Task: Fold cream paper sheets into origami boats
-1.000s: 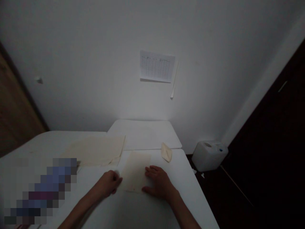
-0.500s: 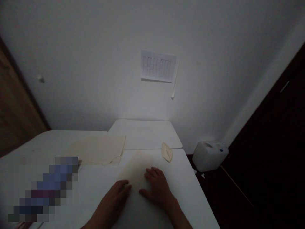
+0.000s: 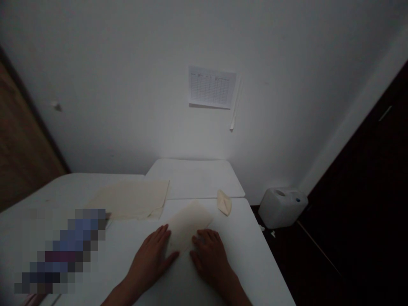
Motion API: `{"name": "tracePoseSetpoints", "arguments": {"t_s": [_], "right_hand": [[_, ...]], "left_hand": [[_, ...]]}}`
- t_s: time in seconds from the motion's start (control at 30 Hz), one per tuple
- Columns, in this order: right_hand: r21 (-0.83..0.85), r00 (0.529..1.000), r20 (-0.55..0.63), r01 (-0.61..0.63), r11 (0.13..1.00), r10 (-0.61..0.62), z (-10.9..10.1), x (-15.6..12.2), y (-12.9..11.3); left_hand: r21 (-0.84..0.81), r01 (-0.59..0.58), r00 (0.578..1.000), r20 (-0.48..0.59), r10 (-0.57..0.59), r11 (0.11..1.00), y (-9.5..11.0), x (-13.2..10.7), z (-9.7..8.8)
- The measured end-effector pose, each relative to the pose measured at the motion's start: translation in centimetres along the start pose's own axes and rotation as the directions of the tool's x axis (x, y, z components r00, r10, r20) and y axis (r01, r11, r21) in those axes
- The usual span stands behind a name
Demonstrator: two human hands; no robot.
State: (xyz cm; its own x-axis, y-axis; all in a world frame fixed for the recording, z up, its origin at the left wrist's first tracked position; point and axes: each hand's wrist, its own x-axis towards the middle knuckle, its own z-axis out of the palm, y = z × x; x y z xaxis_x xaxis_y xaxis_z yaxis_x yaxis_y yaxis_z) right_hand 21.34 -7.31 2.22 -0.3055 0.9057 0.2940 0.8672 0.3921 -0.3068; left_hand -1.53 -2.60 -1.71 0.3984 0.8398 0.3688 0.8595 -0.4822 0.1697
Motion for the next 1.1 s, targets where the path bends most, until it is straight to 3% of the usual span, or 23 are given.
{"name": "tracePoseSetpoints", "arguments": {"t_s": [0.37, 0.57, 0.83, 1.1], "right_hand": [[-0.024, 1.0, -0.006, 0.021, 0.999, -0.021, -0.3, 0.4, 0.0], [0.011, 0.988, 0.079, 0.134, 0.991, -0.134, -0.5, 0.2, -0.7], [0.055, 0.974, 0.128, 0.184, 0.981, -0.189, -0.7, 0.3, -0.9], [0.06, 0.981, 0.11, 0.157, 0.986, -0.163, -0.1, 0.2, -0.6]], "left_hand": [[-0.015, 0.036, 0.996, 0.082, -0.035, 0.999, 0.1, 0.2, -0.7], [-0.016, 0.045, 0.994, 0.099, -0.043, 0.999, 0.0, 0.2, -0.5], [-0.008, 0.054, 0.995, 0.088, -0.053, 0.999, 0.0, 0.3, -0.5], [-0.016, 0.067, 0.99, 0.125, -0.065, 0.998, 0.0, 0.4, -0.7]]}}
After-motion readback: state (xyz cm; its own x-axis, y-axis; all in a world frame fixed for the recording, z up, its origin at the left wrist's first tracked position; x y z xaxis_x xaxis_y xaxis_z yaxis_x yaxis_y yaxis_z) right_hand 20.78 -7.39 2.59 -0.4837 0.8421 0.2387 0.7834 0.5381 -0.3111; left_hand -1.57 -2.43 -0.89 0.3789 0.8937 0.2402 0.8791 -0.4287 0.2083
